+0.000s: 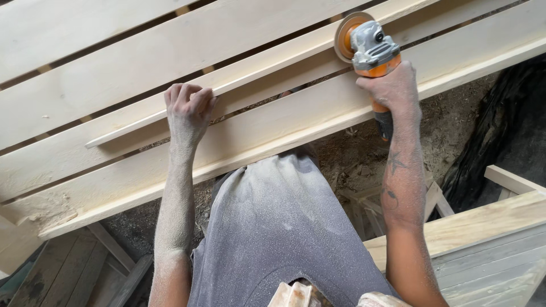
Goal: The person uses an angle grinder with a sanding disc to smooth the surface of several light-colored wooden planks arranged on a workbench. They systematically move the tool along the length of each plank, generating sawdust, and occasionally reposition the planks to access different areas.
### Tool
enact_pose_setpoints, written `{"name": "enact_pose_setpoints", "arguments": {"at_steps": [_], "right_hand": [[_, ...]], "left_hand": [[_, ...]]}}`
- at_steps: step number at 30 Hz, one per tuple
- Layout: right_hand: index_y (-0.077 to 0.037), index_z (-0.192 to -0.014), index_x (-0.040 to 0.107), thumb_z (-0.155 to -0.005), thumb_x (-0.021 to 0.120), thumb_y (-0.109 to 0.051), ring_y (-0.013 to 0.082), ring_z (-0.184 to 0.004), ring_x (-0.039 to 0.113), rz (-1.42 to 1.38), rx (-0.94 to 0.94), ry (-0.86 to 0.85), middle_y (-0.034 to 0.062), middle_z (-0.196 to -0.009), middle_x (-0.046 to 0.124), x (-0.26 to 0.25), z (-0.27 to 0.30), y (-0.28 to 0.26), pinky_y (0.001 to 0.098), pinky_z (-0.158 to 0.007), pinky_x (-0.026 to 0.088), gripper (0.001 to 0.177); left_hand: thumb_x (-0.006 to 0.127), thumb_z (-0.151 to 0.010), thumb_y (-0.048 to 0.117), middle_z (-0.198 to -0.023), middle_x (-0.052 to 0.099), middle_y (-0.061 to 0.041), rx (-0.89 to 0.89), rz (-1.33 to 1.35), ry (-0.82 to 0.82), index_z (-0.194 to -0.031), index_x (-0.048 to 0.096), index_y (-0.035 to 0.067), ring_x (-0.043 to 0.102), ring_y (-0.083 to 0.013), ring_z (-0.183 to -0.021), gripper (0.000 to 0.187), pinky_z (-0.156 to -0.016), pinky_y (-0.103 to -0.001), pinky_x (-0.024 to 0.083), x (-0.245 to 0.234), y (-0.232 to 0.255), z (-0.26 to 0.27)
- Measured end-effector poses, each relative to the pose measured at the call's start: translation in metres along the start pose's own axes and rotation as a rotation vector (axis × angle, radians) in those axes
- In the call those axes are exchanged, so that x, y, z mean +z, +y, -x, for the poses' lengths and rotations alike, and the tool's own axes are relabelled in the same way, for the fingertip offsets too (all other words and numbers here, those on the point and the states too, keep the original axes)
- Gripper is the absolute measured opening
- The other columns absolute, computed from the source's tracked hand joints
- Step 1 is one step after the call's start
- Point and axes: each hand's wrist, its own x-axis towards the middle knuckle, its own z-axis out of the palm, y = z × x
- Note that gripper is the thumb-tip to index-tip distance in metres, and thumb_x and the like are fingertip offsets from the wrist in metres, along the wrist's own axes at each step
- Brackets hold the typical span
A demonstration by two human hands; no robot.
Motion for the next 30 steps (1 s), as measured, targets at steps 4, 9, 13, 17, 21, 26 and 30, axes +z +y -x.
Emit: {"name": "enact_pose_setpoints", "arguments": {"at_steps": [4,9,13,17,21,26,30], "right_hand": [[-0.004,-0.117,0.070,-0.076,0.087,-0.027,0.0182,-0.082,0.073,0.013,-0.069,0.027,0.0117,-0.095,0.073,-0.047,-0.032,0.038,0.0392,-0.074,0.065,0.049],[-0.004,-0.115,0.070,-0.074,0.086,-0.025,0.0182,-0.083,0.073,0.060,-0.037,0.045,0.0116,-0.095,0.073,-0.103,-0.064,0.079,0.0389,-0.073,0.065,0.049],[-0.003,-0.117,0.070,-0.076,0.087,-0.026,0.0192,-0.085,0.073,0.028,-0.038,0.044,0.0129,-0.097,0.073,-0.139,-0.094,0.121,0.0385,-0.075,0.065,0.050],[-0.002,-0.122,0.067,-0.076,0.087,-0.025,0.0205,-0.089,0.073,-0.001,-0.022,0.051,0.0148,-0.102,0.071,-0.171,-0.122,0.162,0.0403,-0.076,0.065,0.055],[-0.001,-0.125,0.066,-0.076,0.086,-0.023,0.0214,-0.091,0.074,-0.047,0.011,0.088,0.0157,-0.106,0.072,-0.204,-0.149,0.189,0.0413,-0.077,0.066,0.057],[0.000,-0.126,0.067,-0.079,0.085,-0.021,0.0233,-0.091,0.074,-0.037,0.061,0.105,0.0165,-0.106,0.073,-0.214,-0.151,0.186,0.0412,-0.078,0.065,0.054],[-0.002,-0.124,0.067,-0.079,0.084,-0.020,0.0206,-0.088,0.074,-0.069,0.013,0.064,0.0144,-0.104,0.073,-0.183,-0.130,0.147,0.0394,-0.075,0.065,0.051]], "left_hand": [[0.083,-0.101,0.031,-0.102,0.066,0.000,0.006,0.016,0.006,-0.101,0.074,0.017,0.059,-0.0195,-0.101,0.017,-0.099,-0.042,0.045,0.018,0.051,-0.038],[0.083,-0.100,0.029,-0.103,0.066,0.000,-0.031,0.004,0.005,-0.100,0.074,0.017,0.058,-0.0201,-0.102,0.015,-0.100,-0.043,0.045,0.041,0.105,-0.074],[0.083,-0.099,0.028,-0.103,0.066,-0.001,-0.066,0.005,0.016,-0.100,0.073,0.016,0.059,-0.0199,-0.101,0.015,-0.099,-0.042,0.045,0.057,0.136,-0.094],[0.083,-0.098,0.027,-0.103,0.066,-0.001,-0.099,-0.020,0.002,-0.099,0.073,0.016,0.059,-0.0203,-0.101,0.015,-0.099,-0.042,0.045,0.065,0.156,-0.104],[0.083,-0.100,0.024,-0.101,0.067,0.001,-0.094,-0.026,-0.025,-0.101,0.075,0.018,0.060,-0.0176,-0.100,0.011,-0.099,-0.042,0.046,0.069,0.155,-0.109],[0.085,-0.097,0.026,-0.103,0.067,0.000,-0.108,0.004,-0.022,-0.104,0.075,0.017,0.059,-0.0191,-0.100,0.016,-0.099,-0.041,0.047,0.070,0.146,-0.102],[0.086,-0.093,0.026,-0.105,0.067,0.000,-0.124,0.017,-0.017,-0.104,0.075,0.016,0.059,-0.0195,-0.103,0.019,-0.102,-0.041,0.046,0.065,0.132,-0.095]]}}
